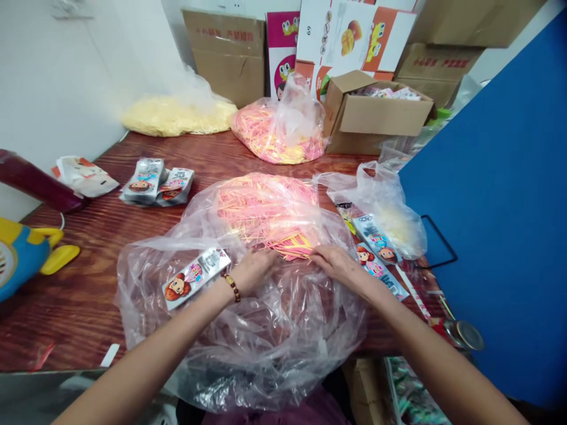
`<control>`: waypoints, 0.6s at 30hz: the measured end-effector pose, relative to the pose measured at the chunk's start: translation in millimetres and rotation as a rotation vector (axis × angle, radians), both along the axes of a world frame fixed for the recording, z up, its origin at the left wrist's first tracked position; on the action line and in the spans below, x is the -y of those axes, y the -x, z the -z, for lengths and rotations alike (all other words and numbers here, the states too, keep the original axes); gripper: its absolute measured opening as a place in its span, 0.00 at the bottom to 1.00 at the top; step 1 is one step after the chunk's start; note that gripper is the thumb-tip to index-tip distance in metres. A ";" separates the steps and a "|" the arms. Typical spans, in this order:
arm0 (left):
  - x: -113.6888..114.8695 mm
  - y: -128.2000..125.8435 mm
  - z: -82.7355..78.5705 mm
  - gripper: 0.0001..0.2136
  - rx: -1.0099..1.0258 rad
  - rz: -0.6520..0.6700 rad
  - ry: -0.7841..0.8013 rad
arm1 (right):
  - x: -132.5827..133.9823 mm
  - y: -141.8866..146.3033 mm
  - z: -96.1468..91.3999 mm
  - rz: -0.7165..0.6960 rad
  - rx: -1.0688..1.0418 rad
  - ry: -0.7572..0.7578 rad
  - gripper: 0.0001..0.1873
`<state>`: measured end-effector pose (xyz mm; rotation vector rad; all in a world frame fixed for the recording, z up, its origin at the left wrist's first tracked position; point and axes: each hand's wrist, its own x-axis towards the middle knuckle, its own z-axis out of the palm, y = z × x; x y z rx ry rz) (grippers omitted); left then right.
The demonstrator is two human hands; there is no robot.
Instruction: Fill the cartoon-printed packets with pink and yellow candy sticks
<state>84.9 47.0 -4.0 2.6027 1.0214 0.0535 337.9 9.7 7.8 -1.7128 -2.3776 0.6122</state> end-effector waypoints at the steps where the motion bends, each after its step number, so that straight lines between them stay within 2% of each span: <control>1: -9.6 -3.5 -3.4 0.10 0.014 -0.063 0.002 | -7.4 5.8 -2.9 0.033 -0.040 -0.050 0.16; 3: -30.2 -12.5 -10.8 0.14 0.075 -0.165 -0.004 | -23.2 16.6 -2.5 0.078 -0.063 -0.111 0.17; 5: -51.1 -22.8 -18.3 0.21 0.173 -0.214 -0.003 | -37.4 21.5 5.6 0.126 0.008 -0.098 0.19; 8: -80.5 -35.4 -26.3 0.28 0.339 -0.250 0.024 | -48.9 14.6 25.9 0.227 0.116 -0.065 0.25; 11: -101.4 -39.4 -27.2 0.34 0.499 -0.273 0.083 | -48.1 0.9 46.4 0.263 0.155 -0.036 0.34; 13: -106.1 -35.8 -26.3 0.37 0.543 -0.281 0.137 | -44.2 -5.7 56.1 0.264 0.130 -0.029 0.35; 15: -102.3 -27.0 -27.5 0.36 0.501 -0.275 0.193 | -40.3 -9.5 61.1 0.276 0.052 -0.072 0.32; 18: -85.5 -4.1 -34.9 0.29 0.389 -0.242 0.233 | -34.5 -14.5 60.2 0.257 -0.107 -0.218 0.26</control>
